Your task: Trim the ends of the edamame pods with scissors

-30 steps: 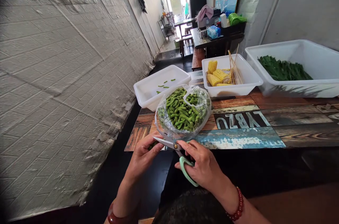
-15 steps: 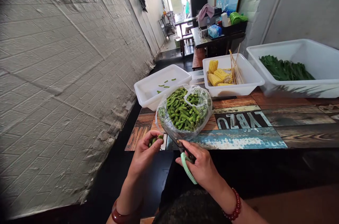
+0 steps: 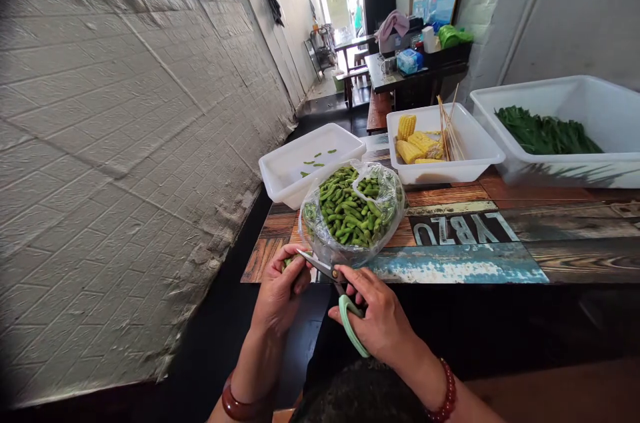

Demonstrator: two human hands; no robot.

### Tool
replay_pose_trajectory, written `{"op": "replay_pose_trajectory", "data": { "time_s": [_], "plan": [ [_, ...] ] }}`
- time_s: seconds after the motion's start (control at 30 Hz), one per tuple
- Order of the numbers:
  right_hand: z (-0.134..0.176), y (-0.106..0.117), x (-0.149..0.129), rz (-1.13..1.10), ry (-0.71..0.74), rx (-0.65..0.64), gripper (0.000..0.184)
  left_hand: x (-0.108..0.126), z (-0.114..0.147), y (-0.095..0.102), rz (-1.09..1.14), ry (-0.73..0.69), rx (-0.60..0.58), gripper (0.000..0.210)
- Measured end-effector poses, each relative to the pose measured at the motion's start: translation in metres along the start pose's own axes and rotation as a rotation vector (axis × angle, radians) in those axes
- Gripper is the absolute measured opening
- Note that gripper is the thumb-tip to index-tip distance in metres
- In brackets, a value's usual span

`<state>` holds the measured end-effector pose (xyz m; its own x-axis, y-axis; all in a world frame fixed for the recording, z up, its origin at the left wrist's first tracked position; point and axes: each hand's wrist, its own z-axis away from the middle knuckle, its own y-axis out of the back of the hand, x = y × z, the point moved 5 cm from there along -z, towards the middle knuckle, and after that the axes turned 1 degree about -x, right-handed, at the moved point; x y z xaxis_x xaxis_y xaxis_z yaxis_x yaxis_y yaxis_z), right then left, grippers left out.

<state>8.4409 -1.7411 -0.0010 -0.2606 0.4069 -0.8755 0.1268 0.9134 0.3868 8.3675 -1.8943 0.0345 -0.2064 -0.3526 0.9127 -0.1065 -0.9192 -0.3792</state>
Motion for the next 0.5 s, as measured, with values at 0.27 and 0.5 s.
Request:
{"op": "replay_pose_trajectory", "data": {
  "time_s": [0.27, 0.5],
  "plan": [
    [-0.0028, 0.0019, -0.0040, 0.030, -0.001, -0.007, 0.063, -0.0042, 0.0029, -0.0056, 0.011, 0.011, -0.028, 0.032],
    [-0.0024, 0.0024, -0.0016, 0.013, 0.029, -0.006, 0.061, -0.0063, 0.0042, -0.0093, 0.024, 0.023, -0.055, 0.034]
  ]
}}
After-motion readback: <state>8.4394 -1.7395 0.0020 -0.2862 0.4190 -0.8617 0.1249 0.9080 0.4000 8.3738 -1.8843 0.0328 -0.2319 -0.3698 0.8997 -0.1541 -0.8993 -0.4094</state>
